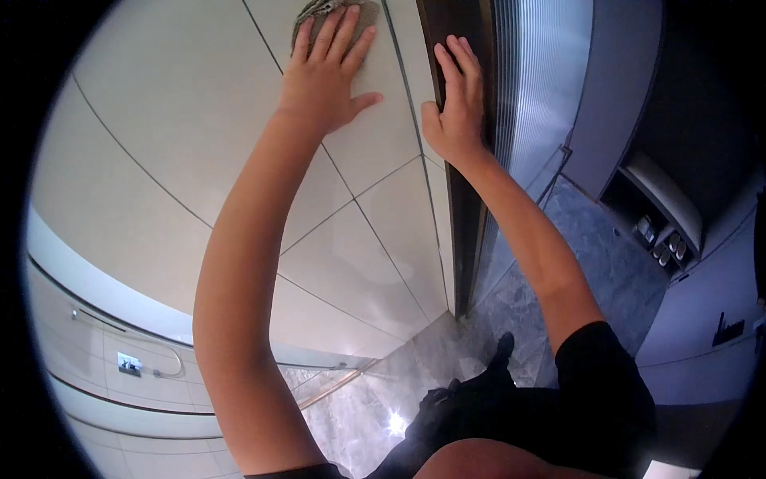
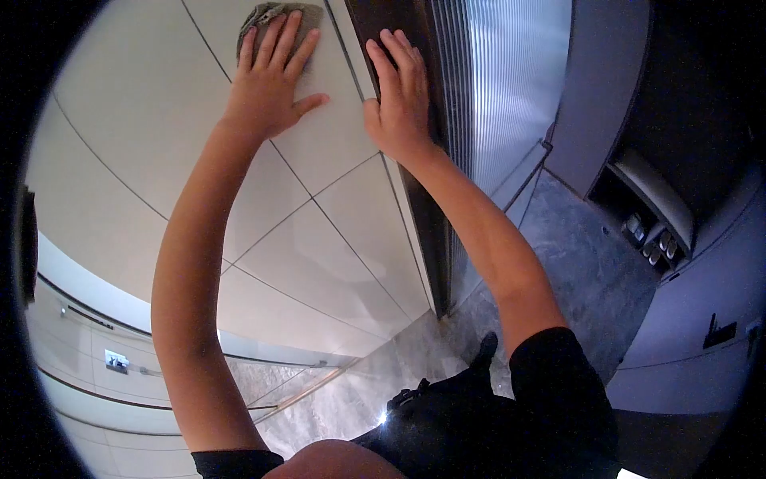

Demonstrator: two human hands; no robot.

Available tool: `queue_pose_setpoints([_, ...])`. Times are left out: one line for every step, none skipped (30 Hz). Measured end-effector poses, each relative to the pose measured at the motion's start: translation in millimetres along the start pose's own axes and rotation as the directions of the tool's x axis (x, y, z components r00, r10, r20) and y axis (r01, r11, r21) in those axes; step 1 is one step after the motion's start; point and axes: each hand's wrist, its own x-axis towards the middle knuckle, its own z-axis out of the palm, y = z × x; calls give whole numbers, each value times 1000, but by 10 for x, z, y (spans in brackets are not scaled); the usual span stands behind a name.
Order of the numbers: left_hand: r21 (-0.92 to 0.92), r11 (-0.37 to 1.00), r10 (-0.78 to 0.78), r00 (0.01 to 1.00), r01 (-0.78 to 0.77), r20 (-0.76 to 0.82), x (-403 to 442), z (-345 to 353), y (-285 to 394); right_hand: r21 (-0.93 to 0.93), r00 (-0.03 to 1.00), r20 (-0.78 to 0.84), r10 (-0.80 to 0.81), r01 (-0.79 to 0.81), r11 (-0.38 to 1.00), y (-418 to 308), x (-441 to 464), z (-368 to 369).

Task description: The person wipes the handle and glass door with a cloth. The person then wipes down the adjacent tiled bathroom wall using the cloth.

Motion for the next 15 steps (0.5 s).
queue_pose_setpoints([-2, 1000, 1, 1000, -1, -8, 0, 11, -10, -4, 1000, 1, 1, -1, 1000, -1, 2, -2])
queue_pose_setpoints([-55, 998, 18, 996, -23, -88, 6, 63, -37, -5, 1000, 2, 2, -2, 1000, 0, 9, -5])
queue_pose_setpoints([-106, 993, 30, 985, -49, -167, 11, 125, -61, -7, 1000, 2, 3, -3, 1000, 2, 7, -3])
queue_pose_setpoints([-155, 985, 38, 968, -78, -247, 5, 180, -62, -8, 1000, 2, 3, -3, 1000, 1, 5, 0])
queue_pose_setpoints([-142, 988, 29, 984, -55, -174, -15, 239, -24, -7, 1000, 6, 12, -12, 1000, 1, 2, 7])
queue_pose_setpoints([-127, 991, 16, 994, -29, -106, -34, 201, 48, -6, 1000, 9, 16, -16, 1000, 2, 3, 6])
queue_pose_setpoints([-111, 994, 0, 999, -4, -37, -63, 159, 126, -7, 1000, 13, 18, -18, 1000, -1, 7, -5])
queue_pose_setpoints([-128, 991, 39, 999, -40, -9, -107, 171, 216, -7, 1000, 9, 18, -18, 1000, 9, 13, -2])
queue_pose_setpoints([-143, 987, 77, 997, -74, 17, -179, 222, 332, -6, 1000, 5, 14, -14, 1000, 17, 8, 6])
queue_pose_setpoints([-160, 982, 114, 993, -105, 44, -259, 266, 444, -4, 1000, 2, 10, -10, 1000, 18, 9, 11])
queue_pose_setpoints([-165, 979, 128, 991, -119, 45, -332, 285, 547, -1, 1000, -1, 10, -10, 1000, 13, 14, 10])
queue_pose_setpoints([-171, 976, 147, 988, -137, 46, -431, 310, 657, 22, 1000, 9, 17, -17, 1000, 1, 14, 12])
queue_pose_setpoints([-130, 978, 170, 985, -163, 42, -574, 404, 772, 38, 999, 16, 30, -31, 999, -14, 5, 7])
queue_pose_setpoints([-79, 978, 193, 981, -191, 27, -707, 503, 880, 49, 999, 10, 37, -37, 998, -22, 29, -16])
queue_pose_setpoints([-153, 969, 193, 981, -193, -15, -882, 596, 1004, 36, 996, 35, 78, -79, 996, -63, 32, -36])
